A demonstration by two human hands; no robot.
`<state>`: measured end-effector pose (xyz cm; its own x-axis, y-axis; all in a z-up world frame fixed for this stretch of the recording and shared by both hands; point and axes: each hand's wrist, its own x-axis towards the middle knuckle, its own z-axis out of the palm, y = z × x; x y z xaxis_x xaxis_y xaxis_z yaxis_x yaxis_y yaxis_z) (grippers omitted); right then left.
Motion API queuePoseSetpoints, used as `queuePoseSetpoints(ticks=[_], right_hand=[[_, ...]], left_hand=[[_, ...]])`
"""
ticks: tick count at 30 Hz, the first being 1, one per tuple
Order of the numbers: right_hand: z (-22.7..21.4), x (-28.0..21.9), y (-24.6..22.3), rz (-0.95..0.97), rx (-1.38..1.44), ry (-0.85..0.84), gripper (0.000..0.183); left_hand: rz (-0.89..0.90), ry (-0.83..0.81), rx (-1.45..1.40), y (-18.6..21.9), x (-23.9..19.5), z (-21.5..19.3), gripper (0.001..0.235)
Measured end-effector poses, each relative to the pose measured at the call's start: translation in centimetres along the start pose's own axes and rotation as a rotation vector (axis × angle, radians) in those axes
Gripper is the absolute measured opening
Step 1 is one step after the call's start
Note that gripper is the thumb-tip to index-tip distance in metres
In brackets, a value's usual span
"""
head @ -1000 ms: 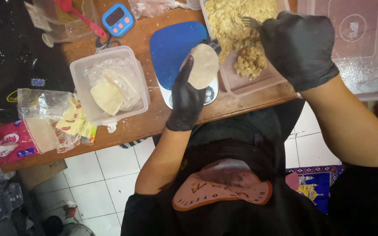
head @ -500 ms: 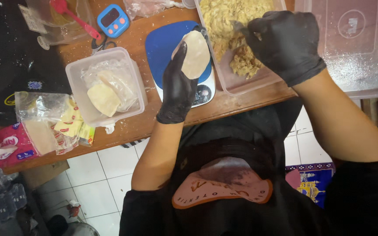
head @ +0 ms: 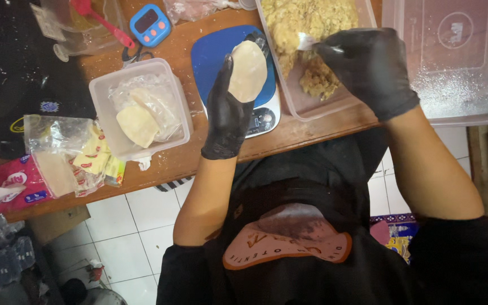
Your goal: The person places a round dough wrapper on a digital scale, adds a portion of filling with a fork, weighs it, and folds the wrapper into a dumpling. They then unwrap a cheese slice and place it on the scale.
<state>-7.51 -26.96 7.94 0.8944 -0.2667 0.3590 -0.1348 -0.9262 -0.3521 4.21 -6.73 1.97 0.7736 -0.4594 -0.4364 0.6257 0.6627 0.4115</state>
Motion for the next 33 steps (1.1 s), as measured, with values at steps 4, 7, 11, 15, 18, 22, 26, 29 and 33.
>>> queuePoseSetpoints(ticks=[4,7,11,15,18,22,26,29,33], right_hand=[[-2.3,-0.4,-1.3,-0.079,0.167,0.03,0.009],[-2.8,-1.0,-2.7,-0.098,0.177,0.095,0.011],[-0.8,-2.0,-4.4,-0.178,0.254,0.191,0.007],[2.1,-2.6,-7.4,-0.051,0.089,0.283,0.014],[4.2,-3.3,-6.7,-0.209,-0.077,0.306,0.029],[5.3,-4.4,-7.3,-0.126,0.029,0.138,0.032],[4.6,-4.6,-8.5,-0.136,-0.034,0.103,0.032],[3.3,-4.7,-8.6,-0.168,-0.106,0.094,0.029],[-0.9,-3.3,-8.7,-0.187,-0.162,-0.106,0.033]], left_hand=[[0.066,0.0,0.097,0.9,-1.2,0.2,0.043],[0.026,-0.261,0.054,1.6,-2.5,2.0,0.057],[-0.011,-0.314,-0.174,0.8,-2.5,1.4,0.049],[-0.076,-0.391,-0.311,1.6,-3.0,2.2,0.037],[-0.168,-0.266,-0.357,3.4,-4.5,4.1,0.037],[-0.25,-0.141,-0.41,4.7,-4.8,4.3,0.041],[-0.282,-0.122,-0.455,4.3,-3.3,2.3,0.041],[-0.292,-0.119,-0.466,3.9,-2.0,0.9,0.043],[-0.085,-0.41,-0.507,2.9,-0.9,-1.7,0.051]])
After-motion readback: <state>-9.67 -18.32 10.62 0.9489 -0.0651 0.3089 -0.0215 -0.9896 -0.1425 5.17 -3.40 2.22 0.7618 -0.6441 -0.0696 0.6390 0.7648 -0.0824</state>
